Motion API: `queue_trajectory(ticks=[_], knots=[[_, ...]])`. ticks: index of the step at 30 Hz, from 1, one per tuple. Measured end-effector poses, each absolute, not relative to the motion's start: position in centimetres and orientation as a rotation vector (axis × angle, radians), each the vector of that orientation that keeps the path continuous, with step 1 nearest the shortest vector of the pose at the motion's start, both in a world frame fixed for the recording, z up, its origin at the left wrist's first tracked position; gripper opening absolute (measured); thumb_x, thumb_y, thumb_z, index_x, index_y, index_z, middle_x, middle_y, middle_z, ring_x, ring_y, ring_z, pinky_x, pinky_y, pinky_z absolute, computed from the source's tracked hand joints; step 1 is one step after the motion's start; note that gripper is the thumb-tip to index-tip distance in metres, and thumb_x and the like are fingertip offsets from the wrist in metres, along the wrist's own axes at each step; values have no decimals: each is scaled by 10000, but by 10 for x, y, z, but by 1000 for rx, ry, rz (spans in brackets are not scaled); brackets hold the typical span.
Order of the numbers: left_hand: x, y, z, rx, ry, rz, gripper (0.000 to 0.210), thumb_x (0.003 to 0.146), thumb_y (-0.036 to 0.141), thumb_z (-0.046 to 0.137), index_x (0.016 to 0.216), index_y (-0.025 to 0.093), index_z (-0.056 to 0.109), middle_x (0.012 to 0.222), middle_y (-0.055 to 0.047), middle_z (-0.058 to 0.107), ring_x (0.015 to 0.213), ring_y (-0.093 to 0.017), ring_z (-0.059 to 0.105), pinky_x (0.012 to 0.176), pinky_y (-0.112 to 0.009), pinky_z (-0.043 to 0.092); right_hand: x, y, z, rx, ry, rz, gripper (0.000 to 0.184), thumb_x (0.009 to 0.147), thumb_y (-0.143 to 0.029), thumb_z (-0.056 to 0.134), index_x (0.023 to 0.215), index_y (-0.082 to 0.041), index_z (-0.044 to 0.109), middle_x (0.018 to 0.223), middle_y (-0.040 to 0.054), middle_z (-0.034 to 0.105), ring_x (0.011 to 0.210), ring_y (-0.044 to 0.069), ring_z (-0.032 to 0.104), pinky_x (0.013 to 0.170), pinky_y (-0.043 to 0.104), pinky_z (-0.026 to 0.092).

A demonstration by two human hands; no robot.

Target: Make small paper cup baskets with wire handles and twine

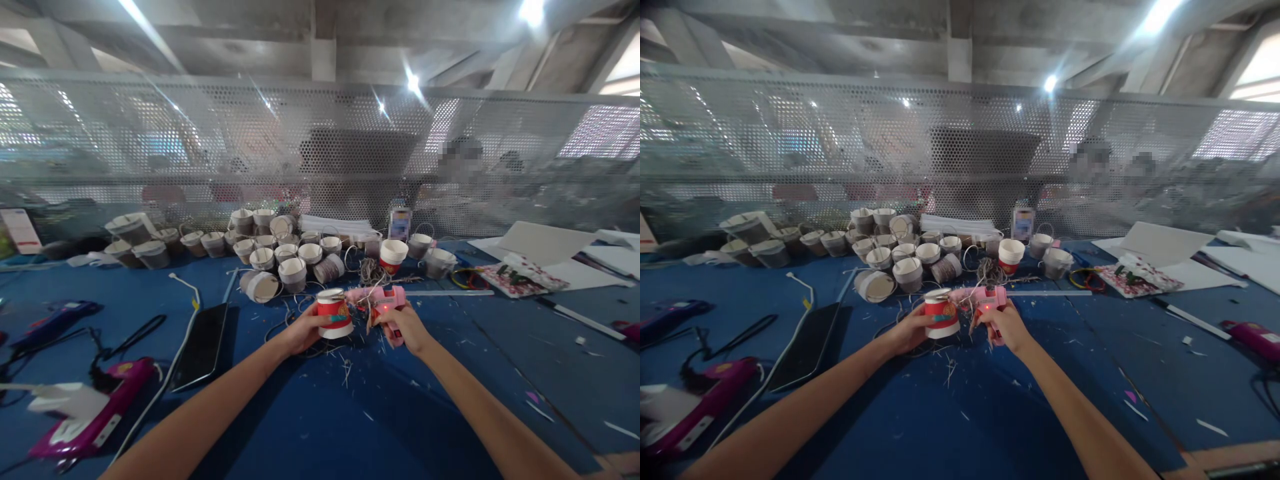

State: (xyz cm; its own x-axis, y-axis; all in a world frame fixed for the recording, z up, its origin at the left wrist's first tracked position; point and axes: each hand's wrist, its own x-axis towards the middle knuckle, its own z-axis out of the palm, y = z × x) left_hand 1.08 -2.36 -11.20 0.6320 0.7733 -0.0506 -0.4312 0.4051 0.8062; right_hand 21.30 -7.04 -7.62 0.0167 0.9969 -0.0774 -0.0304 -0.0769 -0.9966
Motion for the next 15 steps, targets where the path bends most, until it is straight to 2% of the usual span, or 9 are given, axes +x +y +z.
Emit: queue_trajectory(ticks=[15], knots=[[8, -22, -114, 836, 387, 785, 385, 639, 82, 636, 1018, 126, 580, 926, -93, 679, 836, -218, 631, 832, -385, 436, 213, -72, -72, -1214, -1145, 1270, 114, 519, -207, 509, 454, -147, 581, 291, -22, 452, 256, 69, 333, 290, 199, 273]])
